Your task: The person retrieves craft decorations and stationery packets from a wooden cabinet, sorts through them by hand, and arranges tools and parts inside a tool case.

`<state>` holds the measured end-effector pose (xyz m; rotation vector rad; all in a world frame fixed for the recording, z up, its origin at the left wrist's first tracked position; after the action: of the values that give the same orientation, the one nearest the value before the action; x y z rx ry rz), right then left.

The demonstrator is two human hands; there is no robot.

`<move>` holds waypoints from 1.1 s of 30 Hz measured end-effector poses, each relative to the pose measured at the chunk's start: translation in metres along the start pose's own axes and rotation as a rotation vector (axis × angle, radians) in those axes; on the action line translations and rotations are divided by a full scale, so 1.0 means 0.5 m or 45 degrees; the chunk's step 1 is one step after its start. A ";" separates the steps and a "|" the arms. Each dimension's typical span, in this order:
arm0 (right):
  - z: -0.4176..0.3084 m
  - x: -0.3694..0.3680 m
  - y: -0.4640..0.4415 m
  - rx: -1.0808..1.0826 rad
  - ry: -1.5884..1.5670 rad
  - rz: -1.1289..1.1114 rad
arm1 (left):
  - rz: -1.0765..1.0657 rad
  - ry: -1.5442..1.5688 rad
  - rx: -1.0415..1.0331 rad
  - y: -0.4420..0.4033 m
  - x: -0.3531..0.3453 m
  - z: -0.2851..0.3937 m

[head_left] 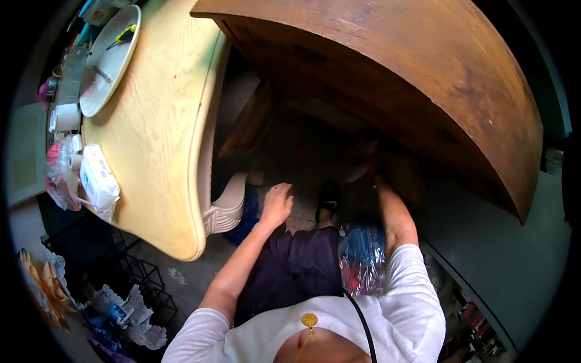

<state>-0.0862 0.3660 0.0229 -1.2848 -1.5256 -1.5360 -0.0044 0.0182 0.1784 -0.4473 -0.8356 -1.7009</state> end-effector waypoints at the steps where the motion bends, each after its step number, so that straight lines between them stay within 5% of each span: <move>1: 0.024 -0.003 -0.013 0.028 0.059 -0.005 | 0.056 -0.015 0.027 -0.012 0.005 -0.018; 12: 0.198 -0.077 -0.145 0.123 0.208 0.032 | 0.823 -0.670 -0.137 -0.208 0.111 -0.047; 16: 0.187 -0.055 -0.157 0.356 0.025 0.275 | 0.885 -0.796 0.217 -0.248 0.114 -0.089; 18: 0.143 -0.006 -0.103 0.501 -0.198 0.529 | 0.532 -0.686 0.742 -0.254 0.122 -0.112; 23: 0.098 0.198 0.192 0.336 -0.267 0.671 | 0.434 -0.482 0.654 -0.241 0.096 -0.166; 25: 0.172 0.194 0.263 -0.027 -0.014 0.860 | 0.215 -0.323 0.663 -0.230 0.056 -0.119; 28: 0.253 0.201 0.307 -0.547 0.203 0.309 | -0.040 -0.148 0.591 -0.241 -0.014 0.002; 30: 0.294 0.198 0.303 -0.589 0.015 0.048 | 0.001 0.284 0.303 -0.299 -0.115 -0.035; 31: 0.302 0.187 0.302 -0.622 -0.173 -0.223 | -0.115 0.492 0.571 -0.316 -0.106 0.036; 32: 0.296 0.161 0.300 -0.567 -0.025 -0.090 | -0.235 0.697 0.840 -0.332 -0.091 0.107; 33: 0.274 0.166 0.305 -0.471 0.209 0.191 | -0.208 0.718 0.674 -0.367 -0.141 0.065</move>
<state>0.0542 0.4930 0.1371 -1.3963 -1.0497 -1.8299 -0.1613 0.1112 0.0980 0.4538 -0.8651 -1.5533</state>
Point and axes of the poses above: each hand's wrist, its own y-axis away from the middle knuckle, its own x-axis out of the back of the hand, z = x × y, the point moved 1 cm from there along -y, towards the middle knuckle, and after that the axes turned 1 degree about x, right-handed, at the moved point
